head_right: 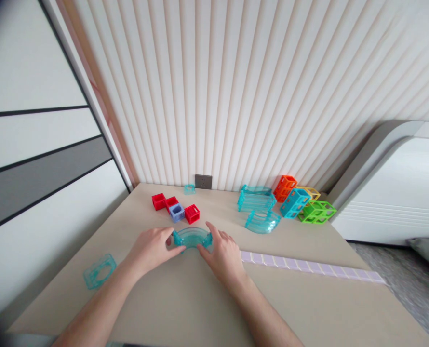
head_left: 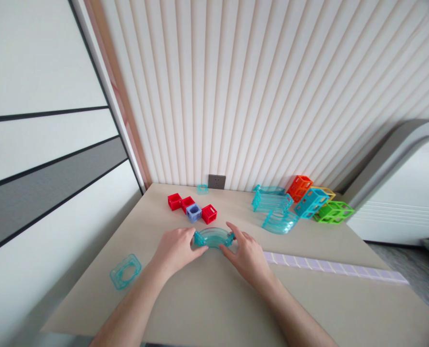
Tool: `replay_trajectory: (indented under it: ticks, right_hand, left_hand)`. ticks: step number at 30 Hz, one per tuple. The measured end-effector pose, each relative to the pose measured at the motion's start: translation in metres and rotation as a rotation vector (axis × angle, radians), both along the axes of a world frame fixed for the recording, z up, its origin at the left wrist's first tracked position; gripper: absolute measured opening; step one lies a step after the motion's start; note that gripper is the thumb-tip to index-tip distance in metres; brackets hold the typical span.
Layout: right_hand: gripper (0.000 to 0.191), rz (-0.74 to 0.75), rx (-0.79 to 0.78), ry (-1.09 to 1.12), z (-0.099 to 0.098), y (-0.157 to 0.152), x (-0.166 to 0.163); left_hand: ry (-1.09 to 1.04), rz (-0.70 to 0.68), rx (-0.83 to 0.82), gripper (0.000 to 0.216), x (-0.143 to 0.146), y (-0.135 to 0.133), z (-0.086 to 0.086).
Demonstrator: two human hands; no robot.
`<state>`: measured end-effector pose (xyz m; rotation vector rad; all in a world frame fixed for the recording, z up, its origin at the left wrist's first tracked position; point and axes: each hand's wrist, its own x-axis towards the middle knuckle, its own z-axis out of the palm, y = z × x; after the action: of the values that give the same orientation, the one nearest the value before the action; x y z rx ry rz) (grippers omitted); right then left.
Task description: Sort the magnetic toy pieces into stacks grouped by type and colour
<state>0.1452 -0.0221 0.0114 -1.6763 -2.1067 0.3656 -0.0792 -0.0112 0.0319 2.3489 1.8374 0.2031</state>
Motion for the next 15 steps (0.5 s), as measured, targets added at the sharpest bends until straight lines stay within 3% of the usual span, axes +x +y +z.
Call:
replay_trajectory:
  ticks: [10,15]
  right_hand:
    - [0.073,0.04,-0.004,-0.107,-0.0039,-0.0006,-0.0006]
    - [0.072,0.032,-0.041,-0.151,-0.002,-0.0013,-0.0013]
  left_hand:
    - [0.001,-0.004,0.018,0.036,0.0004,0.0002,0.0004]
    - [0.013,-0.012,0.032,0.037,0.0,-0.0001,-0.001]
